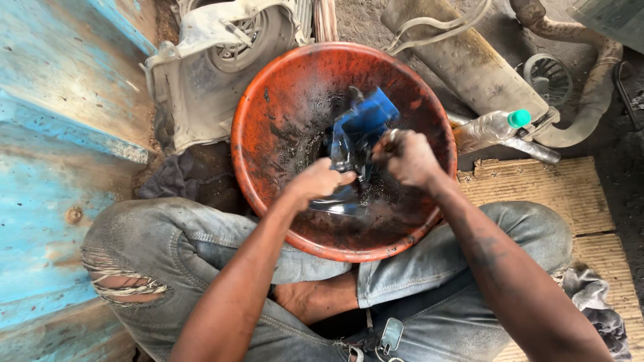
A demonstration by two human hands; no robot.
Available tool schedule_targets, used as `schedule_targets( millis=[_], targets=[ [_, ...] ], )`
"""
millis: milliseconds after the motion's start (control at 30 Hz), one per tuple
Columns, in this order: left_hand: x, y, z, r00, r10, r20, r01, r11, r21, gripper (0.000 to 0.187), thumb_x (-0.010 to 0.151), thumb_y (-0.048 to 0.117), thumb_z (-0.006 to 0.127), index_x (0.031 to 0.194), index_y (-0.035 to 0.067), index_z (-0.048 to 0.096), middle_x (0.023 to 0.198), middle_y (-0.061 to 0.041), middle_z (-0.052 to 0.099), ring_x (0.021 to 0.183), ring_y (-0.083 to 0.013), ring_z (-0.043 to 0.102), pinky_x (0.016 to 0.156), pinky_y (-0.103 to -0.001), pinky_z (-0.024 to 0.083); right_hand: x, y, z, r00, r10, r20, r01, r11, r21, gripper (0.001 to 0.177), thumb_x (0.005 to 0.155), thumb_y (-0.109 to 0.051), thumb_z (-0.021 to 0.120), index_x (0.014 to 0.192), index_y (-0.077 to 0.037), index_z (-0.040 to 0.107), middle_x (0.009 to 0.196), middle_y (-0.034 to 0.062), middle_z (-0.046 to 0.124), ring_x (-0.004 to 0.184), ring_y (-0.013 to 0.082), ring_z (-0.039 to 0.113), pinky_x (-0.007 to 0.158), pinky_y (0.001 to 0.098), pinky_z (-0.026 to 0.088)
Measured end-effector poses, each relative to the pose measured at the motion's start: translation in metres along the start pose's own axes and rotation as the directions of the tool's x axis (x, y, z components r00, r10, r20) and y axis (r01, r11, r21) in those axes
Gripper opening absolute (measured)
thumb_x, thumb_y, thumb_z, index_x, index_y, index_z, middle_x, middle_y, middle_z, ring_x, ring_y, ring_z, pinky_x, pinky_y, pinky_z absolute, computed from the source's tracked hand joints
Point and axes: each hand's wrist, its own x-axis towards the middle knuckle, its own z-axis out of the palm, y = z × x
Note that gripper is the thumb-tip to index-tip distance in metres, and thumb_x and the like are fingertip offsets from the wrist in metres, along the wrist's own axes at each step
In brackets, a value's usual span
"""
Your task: The person scrubs a blue mechanical part in a red basin filled with dark liquid. They then pour a yellowish liquid from a plastic bottle onto the part and wipe it with a cloth.
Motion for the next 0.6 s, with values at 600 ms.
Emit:
schedule_targets(
  millis=[600],
  targets=[
    [-0.015,0.028,-0.075,0.908,0.021,-0.419,-0.079,0.989,-0.121,0.045,0.069,0.001,0.09,0.105,0.004,0.064,0.093,-0.005,0.075,0.088,-0.0156,0.07,0.078,-0.031,0.055,0.022,0.038,-0.008,0.963,0.27,0.002,-0.245,0.877,-0.414,0.03,0.09,-0.029,0.065,0.107,-0.005,0.071,0.09,0.0198,0.074,0.088,0.0386,0.072,0.083,0.0469,0.057]
  ],
)
